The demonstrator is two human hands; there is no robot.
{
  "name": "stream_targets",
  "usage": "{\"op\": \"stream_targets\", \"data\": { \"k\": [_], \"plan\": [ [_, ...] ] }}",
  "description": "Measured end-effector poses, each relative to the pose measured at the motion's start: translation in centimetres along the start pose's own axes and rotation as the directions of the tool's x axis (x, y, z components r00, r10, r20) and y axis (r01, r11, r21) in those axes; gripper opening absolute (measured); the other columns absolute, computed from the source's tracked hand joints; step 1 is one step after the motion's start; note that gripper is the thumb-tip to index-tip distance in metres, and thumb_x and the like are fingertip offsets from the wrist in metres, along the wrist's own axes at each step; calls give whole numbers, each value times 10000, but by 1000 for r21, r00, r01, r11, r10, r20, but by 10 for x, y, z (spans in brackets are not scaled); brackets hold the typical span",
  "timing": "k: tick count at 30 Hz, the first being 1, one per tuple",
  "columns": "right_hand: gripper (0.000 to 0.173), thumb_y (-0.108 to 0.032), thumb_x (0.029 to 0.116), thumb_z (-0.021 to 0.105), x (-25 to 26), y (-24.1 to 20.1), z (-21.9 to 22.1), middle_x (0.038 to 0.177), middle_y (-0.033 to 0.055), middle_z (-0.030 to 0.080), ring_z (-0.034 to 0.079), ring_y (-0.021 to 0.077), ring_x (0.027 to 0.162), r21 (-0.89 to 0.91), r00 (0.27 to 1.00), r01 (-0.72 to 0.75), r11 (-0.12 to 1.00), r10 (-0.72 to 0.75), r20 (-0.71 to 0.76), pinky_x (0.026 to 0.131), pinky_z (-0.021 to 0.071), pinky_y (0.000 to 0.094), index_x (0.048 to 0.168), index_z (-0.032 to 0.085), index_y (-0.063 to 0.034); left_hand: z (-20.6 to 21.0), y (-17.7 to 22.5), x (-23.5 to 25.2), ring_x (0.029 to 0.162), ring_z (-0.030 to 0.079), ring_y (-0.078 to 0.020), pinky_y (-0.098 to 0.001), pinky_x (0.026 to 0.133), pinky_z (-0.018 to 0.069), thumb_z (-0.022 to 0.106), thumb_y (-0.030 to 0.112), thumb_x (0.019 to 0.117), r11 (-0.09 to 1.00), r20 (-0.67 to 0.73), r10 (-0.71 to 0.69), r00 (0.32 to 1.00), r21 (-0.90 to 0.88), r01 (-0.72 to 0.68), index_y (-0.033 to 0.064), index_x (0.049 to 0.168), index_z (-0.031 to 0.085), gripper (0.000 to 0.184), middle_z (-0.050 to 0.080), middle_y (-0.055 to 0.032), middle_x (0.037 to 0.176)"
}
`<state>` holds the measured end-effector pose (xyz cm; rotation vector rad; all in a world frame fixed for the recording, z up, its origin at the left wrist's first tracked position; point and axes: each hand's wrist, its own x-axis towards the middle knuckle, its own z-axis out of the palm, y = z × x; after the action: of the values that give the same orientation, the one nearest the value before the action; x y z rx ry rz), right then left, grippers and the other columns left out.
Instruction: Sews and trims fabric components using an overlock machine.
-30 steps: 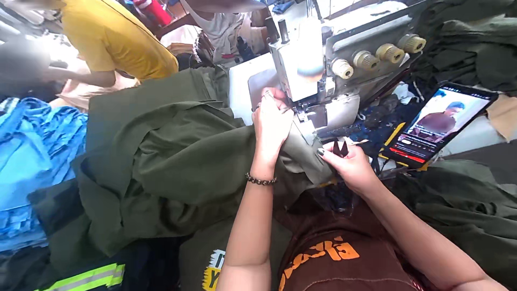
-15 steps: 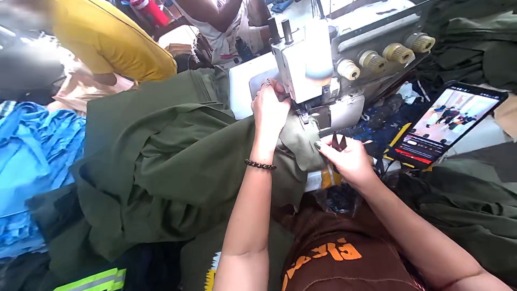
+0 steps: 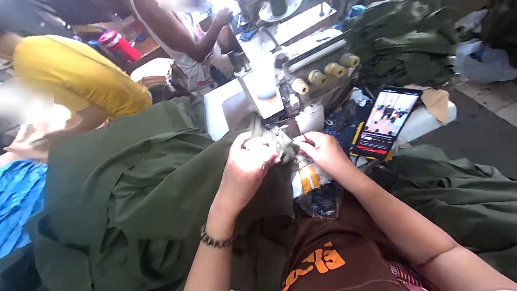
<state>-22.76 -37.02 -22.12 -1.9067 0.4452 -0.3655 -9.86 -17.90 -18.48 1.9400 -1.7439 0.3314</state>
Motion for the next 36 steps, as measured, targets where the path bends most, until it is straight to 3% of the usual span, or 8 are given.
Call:
{"op": "stream_targets", "data": {
  "k": [2, 5, 8, 14, 18, 23, 31, 36],
  "plan": [
    [187, -94, 1003, 601, -14, -7, -12, 1118, 82, 703, 706, 126, 831, -90, 970, 243, 966, -243, 2, 762, 621, 314, 1133, 731, -60, -14, 33, 7, 840, 679, -186, -391, 912, 521, 568, 234, 1050, 999, 69, 35, 997, 14, -36, 84, 946, 722, 239, 708, -45, 813],
    [274, -69, 1028, 560, -30, -24, -24, 1280, 89, 674, 686, 55, 943, 226, 839, 427, 875, -477, 262, 791, 589, 218, 1271, 682, -37, -32, 73, 11, 658, 647, -174, -347, 826, 546, 539, 285, 1059, 992, 122, 120, 985, 23, -124, 97, 986, 685, 249, 653, -34, 702],
    [245, -71, 1040, 563, -28, -27, -19, 1028, 75, 701, 627, 3, 742, 416, 716, 460, 785, -605, 350, 629, 529, 154, 1259, 623, 22, -54, 74, 12, 717, 649, -162, -362, 825, 526, 555, 443, 1037, 997, 155, 80, 985, -30, -76, 121, 1037, 668, 342, 670, -34, 781],
    [220, -202, 966, 710, -23, -22, -16, 1033, 61, 741, 700, 119, 890, -15, 777, 612, 791, -598, 194, 782, 588, 306, 1139, 728, -67, -64, 54, 9, 776, 699, -184, -427, 832, 549, 546, 320, 1032, 989, 176, -50, 983, 143, 25, 96, 1092, 670, 263, 718, -40, 851],
    [201, -35, 906, 726, -30, -30, -17, 1197, 139, 698, 692, 194, 1081, 141, 679, 687, 713, -699, 227, 861, 600, 343, 1106, 719, -24, -57, 79, 15, 887, 669, -105, -305, 918, 516, 563, 343, 1048, 984, 187, 70, 980, -177, -36, 145, 1138, 604, 221, 690, -3, 931],
    [206, -138, 941, 737, -31, -29, -34, 970, 129, 704, 630, 94, 855, 265, 658, 660, 703, -711, 247, 782, 515, 195, 1042, 711, 40, -69, 62, 19, 928, 639, -80, -312, 972, 455, 590, 409, 1027, 988, 167, 5, 986, -150, 20, 151, 1147, 622, 287, 689, 10, 952],
    [293, -181, 920, 764, -23, -28, -40, 1009, 45, 651, 595, 28, 826, 125, 751, 634, 763, -646, 135, 691, 520, 163, 1170, 669, -62, -57, 37, 24, 807, 654, -276, -428, 639, 540, 592, 279, 1004, 999, 250, 5, 968, 44, -17, 159, 1043, 672, 150, 650, -117, 979],
    [110, -119, 931, 703, -15, -18, -31, 900, 40, 618, 577, 56, 715, -94, 745, 666, 740, -667, 25, 592, 507, 191, 1027, 745, -87, -61, 21, 25, 1004, 666, -129, -360, 934, 508, 704, 262, 962, 999, 9, -12, 1000, -47, 12, 113, 939, 759, 161, 727, -20, 1020]
  ]
}}
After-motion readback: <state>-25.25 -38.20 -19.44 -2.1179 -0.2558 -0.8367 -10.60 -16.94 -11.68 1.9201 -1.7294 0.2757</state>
